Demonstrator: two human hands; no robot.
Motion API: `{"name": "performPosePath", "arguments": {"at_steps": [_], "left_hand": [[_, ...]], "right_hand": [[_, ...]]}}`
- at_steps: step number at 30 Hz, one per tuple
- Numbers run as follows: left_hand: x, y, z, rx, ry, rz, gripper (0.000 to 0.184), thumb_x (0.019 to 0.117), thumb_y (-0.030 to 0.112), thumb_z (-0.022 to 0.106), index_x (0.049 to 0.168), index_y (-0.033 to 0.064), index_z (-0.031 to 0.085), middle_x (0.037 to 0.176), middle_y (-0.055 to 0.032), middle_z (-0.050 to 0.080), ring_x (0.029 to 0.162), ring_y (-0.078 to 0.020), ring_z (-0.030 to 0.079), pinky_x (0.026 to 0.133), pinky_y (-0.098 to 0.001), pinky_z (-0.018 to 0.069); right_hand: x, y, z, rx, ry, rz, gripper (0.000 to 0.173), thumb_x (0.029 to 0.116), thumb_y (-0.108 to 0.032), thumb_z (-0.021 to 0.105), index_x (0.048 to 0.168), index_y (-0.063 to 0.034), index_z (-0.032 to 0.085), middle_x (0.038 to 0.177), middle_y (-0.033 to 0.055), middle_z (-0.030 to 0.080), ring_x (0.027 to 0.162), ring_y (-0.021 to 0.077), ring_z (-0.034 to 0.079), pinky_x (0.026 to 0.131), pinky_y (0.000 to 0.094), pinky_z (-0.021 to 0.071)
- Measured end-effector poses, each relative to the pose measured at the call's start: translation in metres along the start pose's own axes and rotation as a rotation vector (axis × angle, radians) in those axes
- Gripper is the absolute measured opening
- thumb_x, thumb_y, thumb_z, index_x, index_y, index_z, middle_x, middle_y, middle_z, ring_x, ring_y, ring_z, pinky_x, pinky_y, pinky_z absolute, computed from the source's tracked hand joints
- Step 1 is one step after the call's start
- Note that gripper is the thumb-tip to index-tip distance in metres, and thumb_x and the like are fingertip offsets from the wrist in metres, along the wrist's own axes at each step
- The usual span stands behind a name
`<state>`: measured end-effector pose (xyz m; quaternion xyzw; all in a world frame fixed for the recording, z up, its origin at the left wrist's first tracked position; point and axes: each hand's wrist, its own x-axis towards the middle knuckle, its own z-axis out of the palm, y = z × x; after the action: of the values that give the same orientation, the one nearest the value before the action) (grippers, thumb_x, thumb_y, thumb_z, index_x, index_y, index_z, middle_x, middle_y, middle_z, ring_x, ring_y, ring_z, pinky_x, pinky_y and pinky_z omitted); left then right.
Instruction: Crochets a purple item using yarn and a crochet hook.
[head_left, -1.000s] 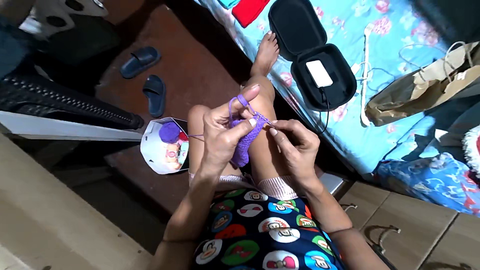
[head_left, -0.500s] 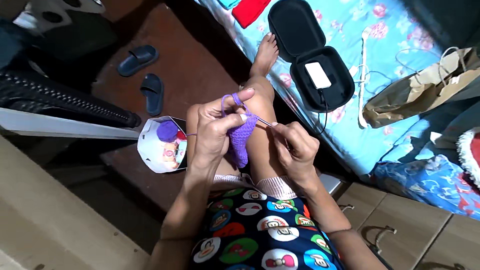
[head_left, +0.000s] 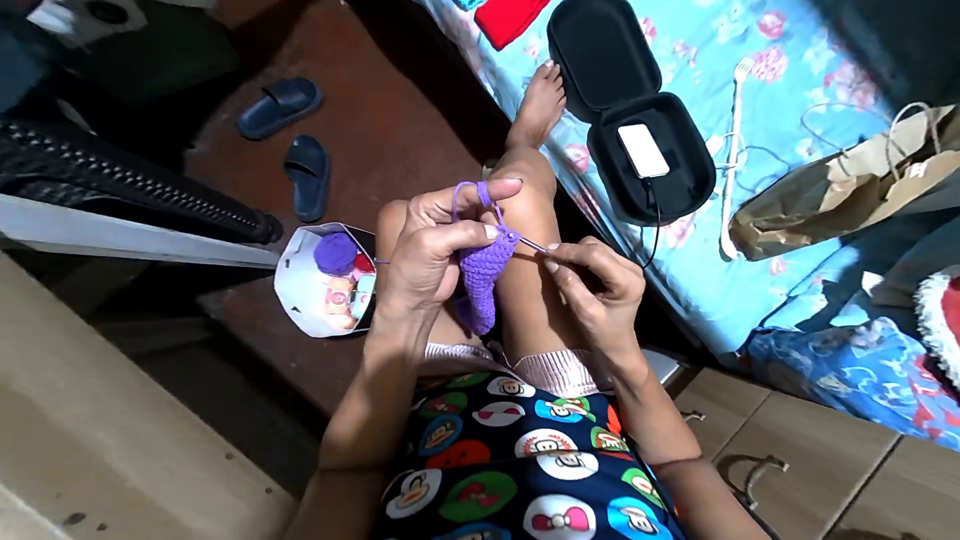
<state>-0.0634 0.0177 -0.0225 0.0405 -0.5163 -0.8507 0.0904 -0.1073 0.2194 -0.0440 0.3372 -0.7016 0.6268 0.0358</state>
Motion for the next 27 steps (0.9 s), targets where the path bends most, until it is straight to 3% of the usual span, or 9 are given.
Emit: {"name": "performPosePath", "arguments": {"at_steps": [7,9,12,16,18,20,22,24,27], "left_hand": [[-0.012,0.002,0.014,0.138,-0.007,0.046,0.031,0.0890,-0.006,0.060,0.110,0.0088,0.077,0.095,0.0052,0.074,0.083,-0.0021,0.068,0.078,-0.0195,0.0577],[-0.018,0.008,0.006,0.164,-0.044,0.022,0.017,0.0951,0.008,0.063,0.100,0.0147,0.078,0.095,0.0067,0.074,0.084,-0.0010,0.068,0.076,-0.0180,0.0573],[-0.015,0.017,-0.021,0.242,-0.175,-0.006,0.017,0.0951,0.030,0.069,0.082,0.0220,0.076,0.092,0.0089,0.074,0.081,-0.0019,0.068,0.073,-0.0187,0.0567],[-0.014,0.031,-0.052,0.402,-0.338,0.045,0.029,0.0945,0.042,0.067,0.069,0.0294,0.070,0.111,0.0084,0.074,0.117,-0.0143,0.066,0.106,-0.0343,0.0501],[-0.010,0.029,-0.046,0.277,-0.367,0.187,0.020,0.0963,0.043,0.066,0.086,0.0322,0.079,0.124,0.0042,0.072,0.132,-0.0228,0.058,0.117,-0.0422,0.0409],[-0.005,0.024,-0.029,0.197,-0.339,0.265,0.020,0.0949,0.042,0.068,0.105,0.0291,0.080,0.131,0.0014,0.069,0.136,-0.0244,0.055,0.117,-0.0403,0.0412],[0.001,0.017,-0.011,0.227,-0.298,0.282,0.039,0.0929,0.033,0.073,0.131,0.0241,0.069,0.129,0.0015,0.070,0.124,-0.0195,0.063,0.109,-0.0363,0.0492],[0.005,0.008,-0.001,0.297,-0.251,0.278,0.067,0.0910,0.017,0.076,0.151,0.0145,0.047,0.123,0.0000,0.072,0.107,-0.0150,0.070,0.096,-0.0316,0.0572],[-0.001,0.006,0.017,0.432,-0.084,0.262,0.086,0.0842,-0.005,0.073,0.158,0.0040,0.030,0.105,0.0023,0.075,0.088,-0.0087,0.073,0.082,-0.0243,0.0613]], "right_hand": [[0.016,-0.014,-0.004,0.421,-0.217,0.279,0.031,0.0965,0.005,0.057,0.126,0.0075,0.067,0.120,0.0093,0.071,0.101,0.0057,0.068,0.088,0.0223,0.0574],[0.019,-0.014,-0.006,0.533,-0.238,0.350,0.030,0.0970,0.002,0.057,0.125,0.0048,0.068,0.119,0.0068,0.071,0.095,0.0032,0.067,0.081,0.0199,0.0565],[0.021,-0.005,-0.007,0.730,-0.207,0.447,0.028,0.0960,0.002,0.058,0.122,0.0017,0.070,0.106,0.0017,0.073,0.064,-0.0046,0.054,0.055,0.0127,0.0448],[0.022,0.000,-0.006,0.761,-0.215,0.466,0.028,0.0969,0.004,0.057,0.122,0.0043,0.068,0.103,0.0021,0.073,0.062,-0.0049,0.051,0.054,0.0131,0.0425],[0.021,-0.004,-0.005,0.726,-0.213,0.463,0.027,0.0964,0.005,0.057,0.121,0.0035,0.069,0.104,0.0021,0.073,0.063,-0.0047,0.052,0.055,0.0128,0.0440],[0.020,-0.011,-0.005,0.697,-0.194,0.486,0.027,0.0961,0.006,0.058,0.120,0.0023,0.071,0.102,0.0027,0.073,0.059,-0.0040,0.050,0.052,0.0121,0.0427],[0.020,-0.011,-0.006,0.665,-0.192,0.471,0.029,0.0959,0.006,0.056,0.121,0.0037,0.070,0.105,0.0038,0.073,0.061,-0.0039,0.051,0.052,0.0125,0.0425],[0.019,-0.013,-0.007,0.594,-0.176,0.451,0.031,0.0957,0.007,0.055,0.124,0.0052,0.069,0.112,0.0056,0.073,0.074,-0.0024,0.059,0.064,0.0140,0.0497],[0.016,-0.018,-0.009,0.396,-0.152,0.366,0.034,0.0962,0.008,0.053,0.127,0.0080,0.067,0.123,0.0129,0.071,0.106,0.0079,0.068,0.093,0.0227,0.0556]]}}
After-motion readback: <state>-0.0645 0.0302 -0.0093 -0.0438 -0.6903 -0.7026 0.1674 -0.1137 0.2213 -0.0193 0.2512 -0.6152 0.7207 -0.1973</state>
